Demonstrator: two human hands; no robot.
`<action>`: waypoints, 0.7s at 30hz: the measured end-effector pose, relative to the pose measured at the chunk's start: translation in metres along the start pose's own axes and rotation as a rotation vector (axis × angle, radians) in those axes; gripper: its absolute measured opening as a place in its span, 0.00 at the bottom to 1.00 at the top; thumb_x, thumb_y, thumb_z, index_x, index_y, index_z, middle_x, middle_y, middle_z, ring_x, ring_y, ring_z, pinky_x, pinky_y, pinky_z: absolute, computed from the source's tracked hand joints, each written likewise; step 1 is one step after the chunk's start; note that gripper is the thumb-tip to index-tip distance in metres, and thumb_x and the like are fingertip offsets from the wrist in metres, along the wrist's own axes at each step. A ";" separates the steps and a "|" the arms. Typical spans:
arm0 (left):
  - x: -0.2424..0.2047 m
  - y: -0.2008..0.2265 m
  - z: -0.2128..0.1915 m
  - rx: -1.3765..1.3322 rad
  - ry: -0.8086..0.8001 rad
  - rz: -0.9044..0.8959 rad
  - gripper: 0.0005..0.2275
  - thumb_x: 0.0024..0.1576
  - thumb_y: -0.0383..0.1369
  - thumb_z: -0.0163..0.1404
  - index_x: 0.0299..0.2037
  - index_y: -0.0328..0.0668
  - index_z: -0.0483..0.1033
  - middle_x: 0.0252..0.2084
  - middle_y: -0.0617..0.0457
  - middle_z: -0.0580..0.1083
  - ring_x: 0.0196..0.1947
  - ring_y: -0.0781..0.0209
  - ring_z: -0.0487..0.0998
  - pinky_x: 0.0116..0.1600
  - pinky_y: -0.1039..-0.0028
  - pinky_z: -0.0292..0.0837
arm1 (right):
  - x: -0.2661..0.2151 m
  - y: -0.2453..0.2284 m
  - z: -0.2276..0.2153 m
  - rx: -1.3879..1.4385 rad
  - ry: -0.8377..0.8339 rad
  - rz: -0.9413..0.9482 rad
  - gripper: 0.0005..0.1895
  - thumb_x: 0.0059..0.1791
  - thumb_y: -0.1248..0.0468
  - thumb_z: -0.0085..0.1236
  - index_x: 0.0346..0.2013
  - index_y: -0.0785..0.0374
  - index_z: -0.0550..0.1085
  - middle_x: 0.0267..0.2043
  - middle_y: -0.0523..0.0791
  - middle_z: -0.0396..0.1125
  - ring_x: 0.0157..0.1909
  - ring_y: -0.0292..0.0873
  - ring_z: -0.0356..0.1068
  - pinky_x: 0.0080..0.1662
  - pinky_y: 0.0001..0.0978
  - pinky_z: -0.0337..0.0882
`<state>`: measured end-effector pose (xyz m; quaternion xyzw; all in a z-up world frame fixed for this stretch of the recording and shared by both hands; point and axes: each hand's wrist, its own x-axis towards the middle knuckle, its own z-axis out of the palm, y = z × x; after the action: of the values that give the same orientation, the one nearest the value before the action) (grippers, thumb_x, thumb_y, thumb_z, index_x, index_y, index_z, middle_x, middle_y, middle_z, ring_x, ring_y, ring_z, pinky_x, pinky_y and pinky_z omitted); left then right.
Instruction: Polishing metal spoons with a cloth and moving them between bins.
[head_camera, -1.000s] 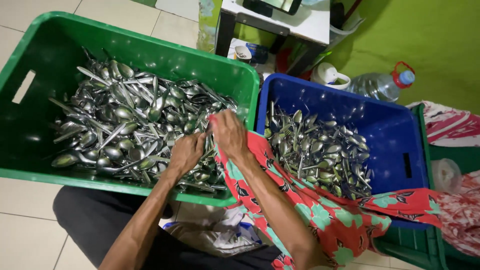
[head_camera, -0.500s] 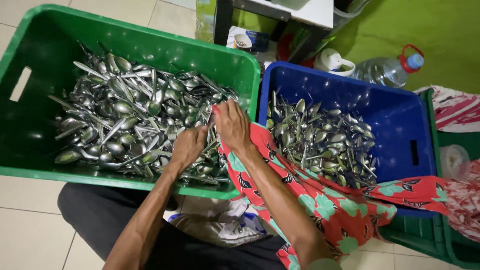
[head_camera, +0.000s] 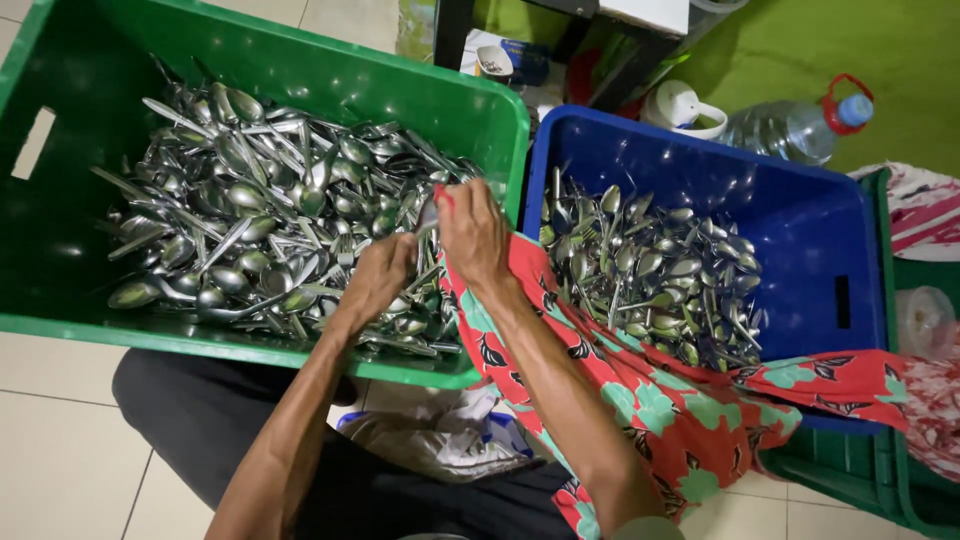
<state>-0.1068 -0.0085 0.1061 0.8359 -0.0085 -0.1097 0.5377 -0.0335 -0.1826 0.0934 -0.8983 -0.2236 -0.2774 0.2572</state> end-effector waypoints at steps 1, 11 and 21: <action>0.000 -0.001 -0.002 0.001 -0.003 -0.003 0.18 0.68 0.37 0.34 0.35 0.39 0.76 0.27 0.33 0.76 0.32 0.33 0.78 0.41 0.51 0.72 | -0.001 0.001 -0.003 0.001 -0.002 0.004 0.02 0.53 0.67 0.51 0.37 0.63 0.70 0.34 0.46 0.61 0.34 0.51 0.69 0.33 0.39 0.72; 0.001 0.008 -0.013 -0.495 0.088 -0.162 0.18 0.68 0.40 0.31 0.40 0.39 0.73 0.21 0.59 0.61 0.18 0.69 0.60 0.22 0.79 0.56 | 0.014 -0.030 -0.046 0.356 0.099 0.201 0.13 0.58 0.66 0.47 0.54 0.66 0.73 0.38 0.46 0.60 0.39 0.47 0.66 0.43 0.39 0.68; 0.015 -0.020 0.001 -0.817 0.008 -0.049 0.12 0.70 0.38 0.38 0.43 0.38 0.68 0.20 0.58 0.58 0.15 0.70 0.59 0.19 0.79 0.62 | 0.012 -0.024 -0.026 0.245 0.040 0.046 0.14 0.56 0.71 0.49 0.56 0.73 0.73 0.36 0.47 0.62 0.36 0.44 0.66 0.40 0.33 0.71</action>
<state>-0.0949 -0.0032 0.0850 0.5541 0.0577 -0.1136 0.8226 -0.0473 -0.1756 0.1276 -0.8593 -0.2300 -0.2599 0.3756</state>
